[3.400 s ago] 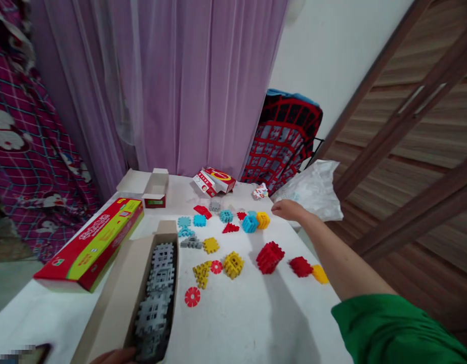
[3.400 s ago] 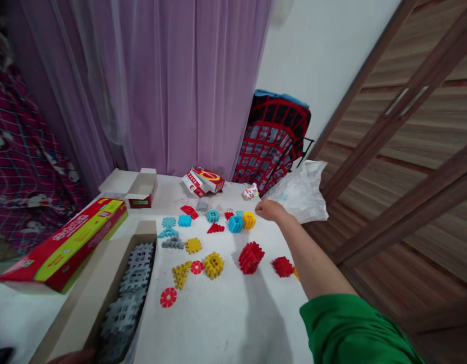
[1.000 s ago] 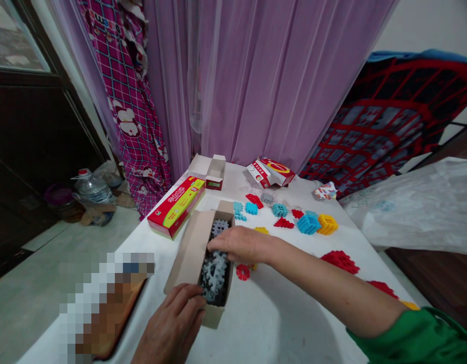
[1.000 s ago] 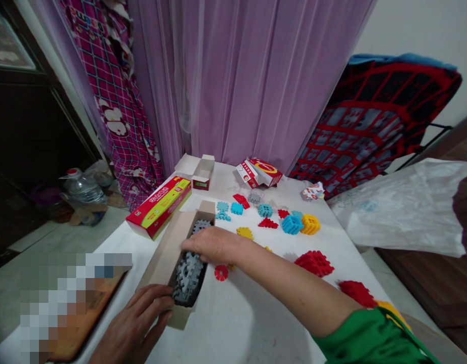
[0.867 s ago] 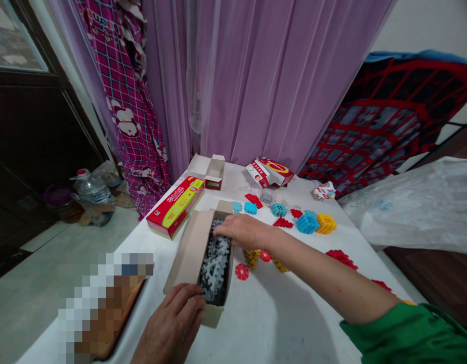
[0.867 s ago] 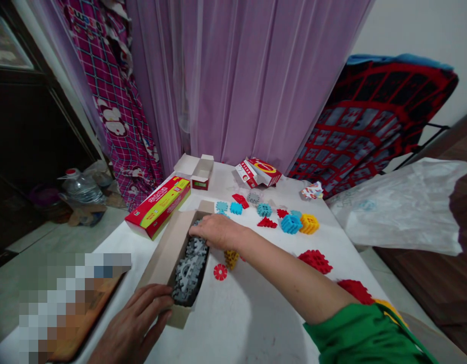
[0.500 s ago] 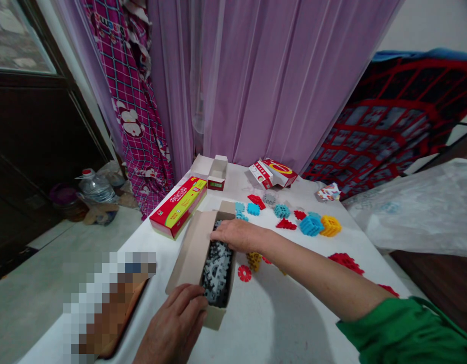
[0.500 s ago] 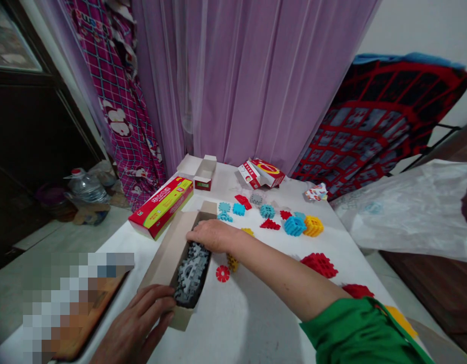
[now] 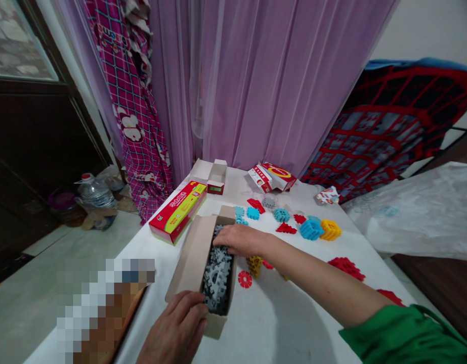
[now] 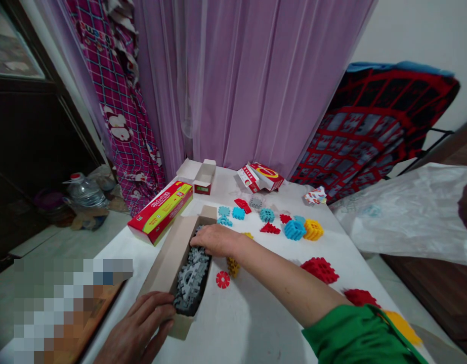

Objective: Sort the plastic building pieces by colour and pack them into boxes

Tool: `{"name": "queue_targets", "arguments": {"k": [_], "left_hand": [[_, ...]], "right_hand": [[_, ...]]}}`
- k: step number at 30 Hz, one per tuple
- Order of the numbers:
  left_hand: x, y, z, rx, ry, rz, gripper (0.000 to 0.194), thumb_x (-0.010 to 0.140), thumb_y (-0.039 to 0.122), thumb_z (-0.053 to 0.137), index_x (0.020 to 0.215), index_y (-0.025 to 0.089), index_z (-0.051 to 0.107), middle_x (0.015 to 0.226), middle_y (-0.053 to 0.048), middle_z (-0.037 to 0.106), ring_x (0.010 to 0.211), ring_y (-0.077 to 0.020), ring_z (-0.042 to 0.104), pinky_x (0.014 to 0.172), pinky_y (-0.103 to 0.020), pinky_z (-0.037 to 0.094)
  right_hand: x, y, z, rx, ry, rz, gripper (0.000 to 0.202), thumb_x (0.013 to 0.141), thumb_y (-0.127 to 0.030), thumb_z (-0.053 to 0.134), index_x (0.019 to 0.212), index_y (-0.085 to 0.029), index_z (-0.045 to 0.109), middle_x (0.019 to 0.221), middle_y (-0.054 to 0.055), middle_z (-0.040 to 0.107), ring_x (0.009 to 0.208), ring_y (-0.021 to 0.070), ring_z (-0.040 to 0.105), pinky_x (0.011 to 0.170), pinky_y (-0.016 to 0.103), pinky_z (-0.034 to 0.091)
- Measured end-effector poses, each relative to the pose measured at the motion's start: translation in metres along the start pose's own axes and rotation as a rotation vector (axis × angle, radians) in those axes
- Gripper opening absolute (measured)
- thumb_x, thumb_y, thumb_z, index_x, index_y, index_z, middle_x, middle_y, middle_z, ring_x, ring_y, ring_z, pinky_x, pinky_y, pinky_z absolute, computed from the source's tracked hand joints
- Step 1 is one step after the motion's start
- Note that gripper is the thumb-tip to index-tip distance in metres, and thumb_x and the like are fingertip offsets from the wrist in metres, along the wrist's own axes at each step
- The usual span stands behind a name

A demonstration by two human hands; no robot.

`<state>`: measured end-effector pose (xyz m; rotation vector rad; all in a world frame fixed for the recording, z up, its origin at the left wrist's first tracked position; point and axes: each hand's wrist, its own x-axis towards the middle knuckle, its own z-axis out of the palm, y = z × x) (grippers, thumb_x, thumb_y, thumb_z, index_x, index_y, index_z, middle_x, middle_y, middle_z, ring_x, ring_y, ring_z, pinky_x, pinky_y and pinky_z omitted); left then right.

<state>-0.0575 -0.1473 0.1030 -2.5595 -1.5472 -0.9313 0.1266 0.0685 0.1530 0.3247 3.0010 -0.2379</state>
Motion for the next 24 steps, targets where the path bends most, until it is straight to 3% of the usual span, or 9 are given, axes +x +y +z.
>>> {"name": "queue_targets", "arguments": {"k": [3, 9, 17, 20, 24], "left_hand": [[-0.001, -0.003, 0.002, 0.003, -0.001, 0.011, 0.013, 0.093, 0.021, 0.05, 0.099, 0.026, 0.062, 0.1, -0.002, 0.07, 0.097, -0.0148, 0.066, 0.083, -0.022, 0.057], [0.001, -0.001, 0.0, -0.002, 0.015, 0.011, 0.014, 0.092, 0.019, 0.05, 0.098, 0.025, 0.061, 0.1, -0.003, 0.069, 0.096, -0.0148, 0.066, 0.083, -0.023, 0.058], [0.002, -0.002, -0.001, -0.006, 0.017, 0.03, 0.016, 0.089, 0.016, 0.05, 0.098, 0.025, 0.059, 0.099, -0.003, 0.07, 0.094, -0.0151, 0.068, 0.083, -0.023, 0.058], [0.002, -0.003, 0.0, 0.0, 0.023, 0.039, 0.015, 0.09, 0.017, 0.05, 0.098, 0.025, 0.06, 0.098, -0.003, 0.07, 0.093, -0.015, 0.067, 0.082, -0.023, 0.058], [-0.001, -0.004, 0.001, 0.04, 0.057, 0.047, 0.014, 0.092, 0.023, 0.05, 0.1, 0.025, 0.061, 0.099, -0.003, 0.07, 0.095, -0.0155, 0.067, 0.082, -0.024, 0.058]], "right_hand": [[-0.002, 0.002, -0.004, 0.006, 0.02, 0.008, 0.039, 0.079, -0.009, 0.066, 0.117, -0.017, 0.064, 0.112, 0.01, 0.07, 0.106, 0.0206, 0.062, 0.09, 0.031, 0.046], [-0.002, 0.014, -0.018, -0.108, 0.06, 0.158, 0.035, 0.085, -0.006, 0.055, 0.116, -0.019, 0.065, 0.105, 0.009, 0.071, 0.098, 0.019, 0.064, 0.085, 0.031, 0.048], [0.01, 0.019, -0.003, -0.195, 0.044, 0.135, 0.026, 0.092, -0.008, 0.05, 0.11, -0.016, 0.066, 0.108, 0.01, 0.07, 0.102, 0.0196, 0.062, 0.087, 0.032, 0.049], [0.001, 0.018, -0.007, -0.143, 0.123, 0.151, 0.029, 0.091, -0.007, 0.049, 0.113, -0.017, 0.065, 0.112, 0.01, 0.068, 0.104, 0.0194, 0.062, 0.088, 0.032, 0.049], [-0.025, 0.017, -0.018, -0.114, 0.229, 0.297, 0.028, 0.092, -0.009, 0.047, 0.108, -0.019, 0.067, 0.108, 0.009, 0.069, 0.103, 0.0194, 0.062, 0.09, 0.033, 0.047]]}}
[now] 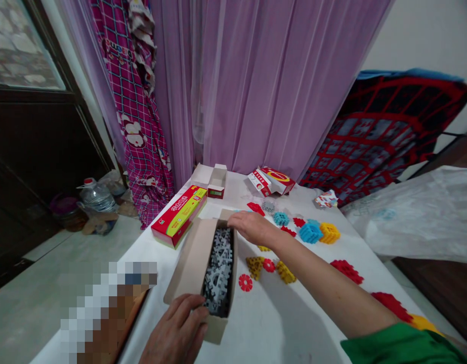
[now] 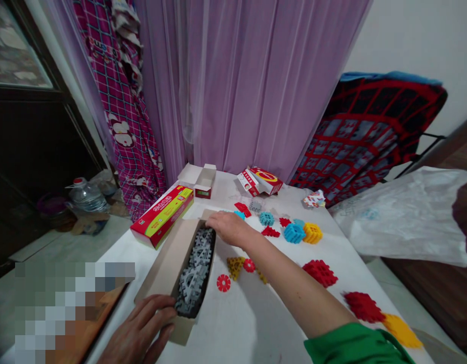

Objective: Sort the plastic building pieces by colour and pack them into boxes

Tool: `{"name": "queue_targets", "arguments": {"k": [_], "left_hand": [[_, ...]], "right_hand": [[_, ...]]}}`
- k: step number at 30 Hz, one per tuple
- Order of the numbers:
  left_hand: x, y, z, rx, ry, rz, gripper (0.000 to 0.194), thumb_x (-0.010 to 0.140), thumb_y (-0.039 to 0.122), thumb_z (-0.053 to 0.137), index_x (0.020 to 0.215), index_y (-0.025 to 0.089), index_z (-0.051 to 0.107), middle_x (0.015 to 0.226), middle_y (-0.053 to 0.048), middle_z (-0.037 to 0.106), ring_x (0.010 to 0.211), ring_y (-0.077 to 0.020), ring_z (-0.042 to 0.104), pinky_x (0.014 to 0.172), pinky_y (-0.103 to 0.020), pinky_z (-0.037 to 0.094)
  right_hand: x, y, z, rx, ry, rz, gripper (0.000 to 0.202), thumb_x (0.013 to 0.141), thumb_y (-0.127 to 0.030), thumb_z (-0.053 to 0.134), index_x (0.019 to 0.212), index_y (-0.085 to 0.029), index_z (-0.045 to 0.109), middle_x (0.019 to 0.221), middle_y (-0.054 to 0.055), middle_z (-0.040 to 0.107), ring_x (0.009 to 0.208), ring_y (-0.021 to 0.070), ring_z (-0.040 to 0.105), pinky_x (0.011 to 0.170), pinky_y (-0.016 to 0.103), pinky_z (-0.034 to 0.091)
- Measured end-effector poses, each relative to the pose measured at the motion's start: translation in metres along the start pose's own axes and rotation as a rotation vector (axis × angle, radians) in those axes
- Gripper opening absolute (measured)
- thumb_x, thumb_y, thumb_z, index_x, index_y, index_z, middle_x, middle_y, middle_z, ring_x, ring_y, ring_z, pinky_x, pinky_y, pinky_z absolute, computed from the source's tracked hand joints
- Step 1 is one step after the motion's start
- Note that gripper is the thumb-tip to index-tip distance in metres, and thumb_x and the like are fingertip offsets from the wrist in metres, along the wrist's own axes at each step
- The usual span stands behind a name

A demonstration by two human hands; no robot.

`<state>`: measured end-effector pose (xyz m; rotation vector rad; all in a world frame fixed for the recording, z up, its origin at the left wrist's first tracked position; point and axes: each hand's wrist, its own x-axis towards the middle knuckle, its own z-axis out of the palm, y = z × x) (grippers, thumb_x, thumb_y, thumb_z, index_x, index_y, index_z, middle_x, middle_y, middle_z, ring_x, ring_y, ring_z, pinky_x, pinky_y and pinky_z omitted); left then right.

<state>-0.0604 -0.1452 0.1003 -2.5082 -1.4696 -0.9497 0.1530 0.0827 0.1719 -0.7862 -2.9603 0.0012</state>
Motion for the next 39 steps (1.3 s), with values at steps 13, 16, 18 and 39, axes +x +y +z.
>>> {"name": "queue_targets", "arguments": {"k": [13, 16, 18, 39], "left_hand": [[-0.013, 0.012, -0.012, 0.261, 0.078, 0.034, 0.026, 0.09, 0.044, 0.056, 0.109, 0.027, 0.063, 0.103, -0.003, 0.071, 0.092, -0.0193, 0.066, 0.081, -0.033, 0.05], [-0.01, 0.02, -0.005, 0.259, 0.068, 0.108, 0.024, 0.09, 0.041, 0.058, 0.108, 0.027, 0.063, 0.099, 0.0, 0.072, 0.09, -0.0181, 0.065, 0.084, -0.033, 0.046], [-0.007, 0.024, 0.0, 0.246, 0.053, 0.1, 0.018, 0.09, 0.034, 0.058, 0.106, 0.028, 0.064, 0.098, 0.003, 0.072, 0.092, -0.0168, 0.065, 0.091, -0.033, 0.041], [-0.028, -0.058, -0.025, 0.394, -0.06, -0.169, 0.025, 0.091, 0.029, 0.046, 0.104, 0.026, 0.067, 0.101, -0.003, 0.075, 0.095, -0.0237, 0.068, 0.086, -0.039, 0.046]], "right_hand": [[0.02, 0.025, 0.059, 0.605, 0.237, 0.62, 0.03, 0.093, -0.032, 0.046, 0.104, -0.016, 0.068, 0.088, 0.005, 0.071, 0.08, 0.0156, 0.065, 0.071, 0.026, 0.049], [0.025, 0.022, 0.067, 0.645, 0.271, 0.635, 0.033, 0.091, -0.034, 0.043, 0.077, -0.016, 0.066, 0.067, -0.001, 0.062, 0.067, 0.0137, 0.058, 0.062, 0.023, 0.044], [0.022, 0.022, 0.069, 0.649, 0.298, 0.661, 0.03, 0.087, -0.032, 0.045, 0.065, -0.018, 0.06, 0.058, -0.003, 0.055, 0.062, 0.0129, 0.053, 0.059, 0.022, 0.04], [-0.105, -0.084, 0.068, 0.464, 0.63, 1.013, 0.03, 0.082, -0.039, 0.043, 0.071, -0.023, 0.066, 0.055, 0.001, 0.063, 0.053, 0.0165, 0.056, 0.054, 0.026, 0.032]]}}
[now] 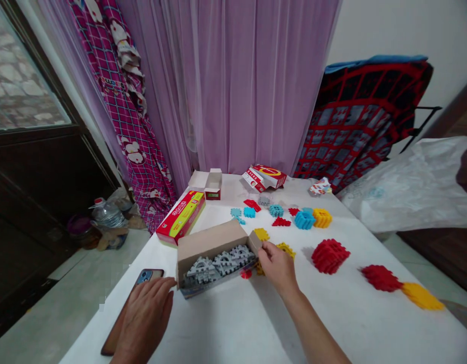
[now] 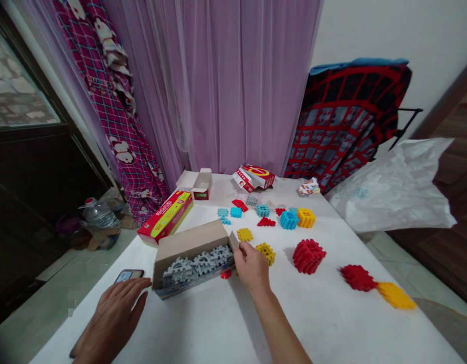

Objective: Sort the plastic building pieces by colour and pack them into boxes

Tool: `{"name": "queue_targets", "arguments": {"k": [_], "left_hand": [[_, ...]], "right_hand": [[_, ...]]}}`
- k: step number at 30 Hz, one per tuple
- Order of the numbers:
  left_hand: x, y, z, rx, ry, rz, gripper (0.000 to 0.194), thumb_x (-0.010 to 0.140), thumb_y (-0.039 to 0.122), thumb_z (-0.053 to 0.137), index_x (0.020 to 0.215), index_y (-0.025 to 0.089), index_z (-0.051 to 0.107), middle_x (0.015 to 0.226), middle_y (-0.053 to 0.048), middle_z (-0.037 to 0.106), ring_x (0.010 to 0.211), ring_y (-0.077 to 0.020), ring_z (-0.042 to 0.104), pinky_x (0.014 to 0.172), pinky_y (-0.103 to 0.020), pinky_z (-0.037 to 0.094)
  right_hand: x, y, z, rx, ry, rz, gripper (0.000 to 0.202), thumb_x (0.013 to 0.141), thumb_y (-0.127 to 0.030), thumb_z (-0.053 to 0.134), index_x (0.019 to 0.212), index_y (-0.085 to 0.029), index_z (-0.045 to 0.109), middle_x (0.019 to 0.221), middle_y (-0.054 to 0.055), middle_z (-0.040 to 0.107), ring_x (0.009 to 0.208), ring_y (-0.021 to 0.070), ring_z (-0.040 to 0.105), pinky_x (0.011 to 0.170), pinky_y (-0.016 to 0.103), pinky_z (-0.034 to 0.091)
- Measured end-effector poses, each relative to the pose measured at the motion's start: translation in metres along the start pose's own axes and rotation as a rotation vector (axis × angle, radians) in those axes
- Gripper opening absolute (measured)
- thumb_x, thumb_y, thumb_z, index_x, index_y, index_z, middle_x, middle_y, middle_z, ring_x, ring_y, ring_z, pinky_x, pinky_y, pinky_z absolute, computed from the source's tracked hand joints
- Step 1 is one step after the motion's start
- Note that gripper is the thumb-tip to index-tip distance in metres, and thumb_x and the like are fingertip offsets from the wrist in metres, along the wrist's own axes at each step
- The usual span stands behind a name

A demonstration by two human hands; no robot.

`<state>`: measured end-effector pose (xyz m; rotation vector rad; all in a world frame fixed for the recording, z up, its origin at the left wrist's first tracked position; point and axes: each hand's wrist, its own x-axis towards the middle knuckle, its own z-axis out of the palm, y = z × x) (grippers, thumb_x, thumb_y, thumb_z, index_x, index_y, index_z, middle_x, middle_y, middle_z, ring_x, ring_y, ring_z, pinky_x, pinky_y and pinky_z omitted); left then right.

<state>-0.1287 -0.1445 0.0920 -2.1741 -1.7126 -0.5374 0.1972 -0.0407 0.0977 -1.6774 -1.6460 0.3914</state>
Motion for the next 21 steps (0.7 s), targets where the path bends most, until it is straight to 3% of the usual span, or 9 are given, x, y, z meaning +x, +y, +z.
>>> {"name": "queue_targets", "arguments": {"k": [6, 12, 16, 21], "left_hand": [[-0.008, -0.02, 0.007, -0.132, -0.23, -0.329, 0.034, 0.091, 0.041, 0.039, 0.103, 0.03, 0.07, 0.098, -0.003, 0.076, 0.084, -0.0239, 0.071, 0.072, -0.036, 0.054], [-0.032, -0.03, 0.028, -0.59, -0.138, -0.573, 0.041, 0.081, 0.061, 0.052, 0.1, 0.029, 0.07, 0.09, -0.003, 0.076, 0.083, -0.0238, 0.072, 0.068, -0.033, 0.059], [-0.033, -0.022, 0.033, -0.852, -0.068, -0.745, 0.056, 0.068, 0.073, 0.061, 0.096, 0.026, 0.072, 0.089, -0.006, 0.076, 0.082, -0.026, 0.072, 0.069, -0.035, 0.06], [-0.033, -0.013, 0.03, -0.965, -0.035, -1.013, 0.068, 0.059, 0.079, 0.064, 0.095, 0.022, 0.072, 0.09, -0.009, 0.076, 0.075, -0.0244, 0.071, 0.061, -0.033, 0.057]], "right_hand": [[-0.006, 0.004, -0.016, 0.253, -0.128, 0.007, 0.036, 0.08, -0.048, 0.049, 0.083, -0.022, 0.073, 0.077, 0.005, 0.074, 0.07, 0.0212, 0.066, 0.064, 0.028, 0.045], [0.01, 0.016, -0.012, 0.58, -0.292, 0.217, 0.054, 0.075, -0.066, 0.05, 0.078, -0.018, 0.073, 0.077, 0.007, 0.072, 0.076, 0.025, 0.065, 0.065, 0.032, 0.049], [0.014, 0.022, -0.001, 0.578, -0.235, 0.274, 0.048, 0.069, -0.065, 0.056, 0.072, -0.019, 0.071, 0.069, 0.004, 0.068, 0.073, 0.0231, 0.064, 0.062, 0.03, 0.048], [0.009, 0.031, -0.002, 0.668, -0.214, 0.415, 0.052, 0.062, -0.064, 0.063, 0.084, -0.018, 0.073, 0.074, 0.005, 0.072, 0.072, 0.023, 0.065, 0.058, 0.029, 0.047]]}}
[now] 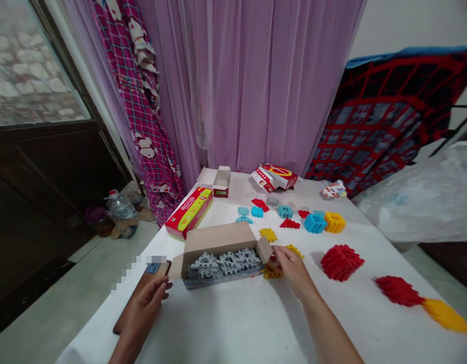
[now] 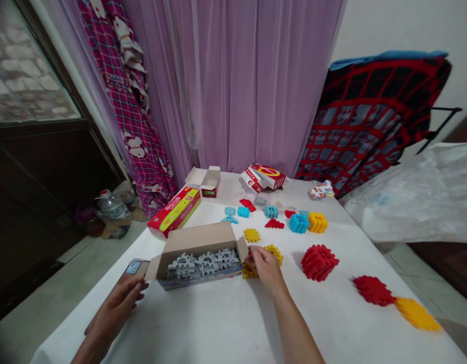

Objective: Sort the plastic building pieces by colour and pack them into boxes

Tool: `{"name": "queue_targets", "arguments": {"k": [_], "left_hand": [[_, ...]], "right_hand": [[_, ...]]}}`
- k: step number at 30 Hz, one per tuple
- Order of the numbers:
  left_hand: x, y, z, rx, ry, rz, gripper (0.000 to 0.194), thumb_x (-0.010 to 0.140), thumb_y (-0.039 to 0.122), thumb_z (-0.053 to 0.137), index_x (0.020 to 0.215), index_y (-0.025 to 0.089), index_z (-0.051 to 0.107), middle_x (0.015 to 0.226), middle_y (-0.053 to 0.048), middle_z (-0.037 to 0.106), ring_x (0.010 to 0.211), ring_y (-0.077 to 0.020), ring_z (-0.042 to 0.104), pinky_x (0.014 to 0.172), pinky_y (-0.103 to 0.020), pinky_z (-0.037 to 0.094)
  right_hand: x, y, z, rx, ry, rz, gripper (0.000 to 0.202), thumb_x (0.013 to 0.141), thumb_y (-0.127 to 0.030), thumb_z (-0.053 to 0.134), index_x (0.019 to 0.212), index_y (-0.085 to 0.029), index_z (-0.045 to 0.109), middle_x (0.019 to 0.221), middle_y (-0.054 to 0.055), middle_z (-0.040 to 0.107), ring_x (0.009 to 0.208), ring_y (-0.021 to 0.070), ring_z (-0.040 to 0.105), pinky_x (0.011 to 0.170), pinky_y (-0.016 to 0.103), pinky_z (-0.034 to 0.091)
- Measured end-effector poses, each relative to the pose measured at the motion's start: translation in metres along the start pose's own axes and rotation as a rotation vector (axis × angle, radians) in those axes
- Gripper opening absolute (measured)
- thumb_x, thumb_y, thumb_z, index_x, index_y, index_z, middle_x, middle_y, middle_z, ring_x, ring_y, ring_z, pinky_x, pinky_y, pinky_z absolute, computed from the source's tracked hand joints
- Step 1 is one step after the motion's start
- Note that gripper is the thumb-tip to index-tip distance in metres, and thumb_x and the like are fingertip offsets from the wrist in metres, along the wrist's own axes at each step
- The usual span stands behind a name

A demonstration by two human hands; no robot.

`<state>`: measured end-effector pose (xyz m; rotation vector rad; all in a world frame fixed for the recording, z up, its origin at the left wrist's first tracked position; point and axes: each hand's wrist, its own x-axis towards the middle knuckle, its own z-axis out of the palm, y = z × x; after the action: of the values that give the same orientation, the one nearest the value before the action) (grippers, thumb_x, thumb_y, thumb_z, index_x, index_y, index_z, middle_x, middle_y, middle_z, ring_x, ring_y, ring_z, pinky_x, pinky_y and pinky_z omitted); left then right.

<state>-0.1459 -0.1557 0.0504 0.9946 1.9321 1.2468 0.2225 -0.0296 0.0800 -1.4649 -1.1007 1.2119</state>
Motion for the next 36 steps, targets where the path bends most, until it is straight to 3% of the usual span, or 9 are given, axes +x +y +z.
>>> {"name": "queue_targets", "arguments": {"k": [4, 9, 15, 19, 23, 27, 32, 36], "left_hand": [[-0.007, 0.002, -0.002, -0.046, -0.006, -0.119, 0.07, 0.057, 0.078, 0.065, 0.097, 0.021, 0.071, 0.095, -0.01, 0.076, 0.076, -0.0229, 0.07, 0.054, -0.029, 0.053], [-0.02, 0.02, 0.006, -0.072, -0.036, -0.12, 0.069, 0.06, 0.071, 0.065, 0.103, 0.017, 0.067, 0.1, -0.014, 0.074, 0.078, -0.0234, 0.07, 0.044, -0.024, 0.045], [-0.031, 0.032, 0.01, -0.121, 0.019, -0.055, 0.066, 0.071, 0.068, 0.06, 0.112, 0.016, 0.064, 0.11, -0.014, 0.071, 0.082, -0.0221, 0.07, 0.044, -0.023, 0.046], [-0.032, 0.033, 0.008, -0.022, 0.016, 0.089, 0.059, 0.076, 0.064, 0.057, 0.112, 0.018, 0.065, 0.108, -0.011, 0.072, 0.083, -0.0232, 0.07, 0.045, -0.025, 0.048], [-0.035, 0.042, 0.015, 0.241, 0.117, 0.445, 0.035, 0.088, 0.045, 0.05, 0.108, 0.024, 0.07, 0.109, -0.008, 0.072, 0.093, -0.0214, 0.069, 0.064, -0.029, 0.056], [-0.039, 0.054, 0.023, 0.54, 0.108, 0.72, 0.035, 0.093, 0.027, 0.042, 0.116, 0.028, 0.067, 0.108, -0.007, 0.07, 0.096, -0.0192, 0.066, 0.076, -0.031, 0.055], [-0.037, 0.057, 0.025, 0.81, 0.089, 0.783, 0.037, 0.09, 0.017, 0.043, 0.114, 0.03, 0.068, 0.108, -0.007, 0.067, 0.093, -0.02, 0.064, 0.079, -0.033, 0.053], [-0.037, 0.058, 0.026, 0.847, 0.111, 0.776, 0.029, 0.092, 0.025, 0.045, 0.108, 0.028, 0.069, 0.109, -0.008, 0.065, 0.096, -0.0229, 0.063, 0.084, -0.038, 0.051]], "right_hand": [[-0.001, 0.005, -0.011, -0.012, 0.023, -0.012, 0.053, 0.061, -0.064, 0.066, 0.085, -0.017, 0.075, 0.074, 0.007, 0.074, 0.07, 0.0228, 0.065, 0.053, 0.028, 0.046], [0.001, 0.009, -0.014, -0.013, 0.091, -0.091, 0.054, 0.06, -0.062, 0.069, 0.088, -0.017, 0.077, 0.083, 0.009, 0.076, 0.07, 0.0229, 0.067, 0.052, 0.029, 0.048], [-0.002, 0.006, -0.008, -0.094, 0.085, -0.293, 0.043, 0.067, -0.058, 0.067, 0.082, -0.02, 0.079, 0.092, 0.01, 0.077, 0.083, 0.0261, 0.07, 0.071, 0.037, 0.057], [-0.007, 0.0, -0.007, -0.181, 0.039, -0.423, 0.037, 0.071, -0.052, 0.066, 0.085, -0.021, 0.079, 0.094, 0.01, 0.076, 0.088, 0.0265, 0.069, 0.082, 0.041, 0.056], [-0.012, -0.004, -0.004, -0.296, 0.019, -0.545, 0.034, 0.079, -0.05, 0.059, 0.086, -0.023, 0.079, 0.095, 0.011, 0.075, 0.091, 0.0252, 0.068, 0.077, 0.037, 0.056], [-0.018, -0.005, 0.0, -0.47, -0.005, -0.672, 0.032, 0.085, -0.045, 0.054, 0.087, -0.024, 0.079, 0.091, 0.009, 0.072, 0.087, 0.0225, 0.067, 0.074, 0.033, 0.055], [-0.022, 0.0, 0.001, -0.675, -0.004, -0.786, 0.029, 0.088, -0.038, 0.051, 0.093, -0.026, 0.077, 0.093, 0.006, 0.068, 0.086, 0.0203, 0.066, 0.076, 0.031, 0.053], [-0.022, 0.001, 0.002, -0.767, 0.044, -0.805, 0.029, 0.089, -0.038, 0.05, 0.091, -0.027, 0.077, 0.097, 0.006, 0.068, 0.087, 0.0198, 0.065, 0.076, 0.031, 0.052]]}}
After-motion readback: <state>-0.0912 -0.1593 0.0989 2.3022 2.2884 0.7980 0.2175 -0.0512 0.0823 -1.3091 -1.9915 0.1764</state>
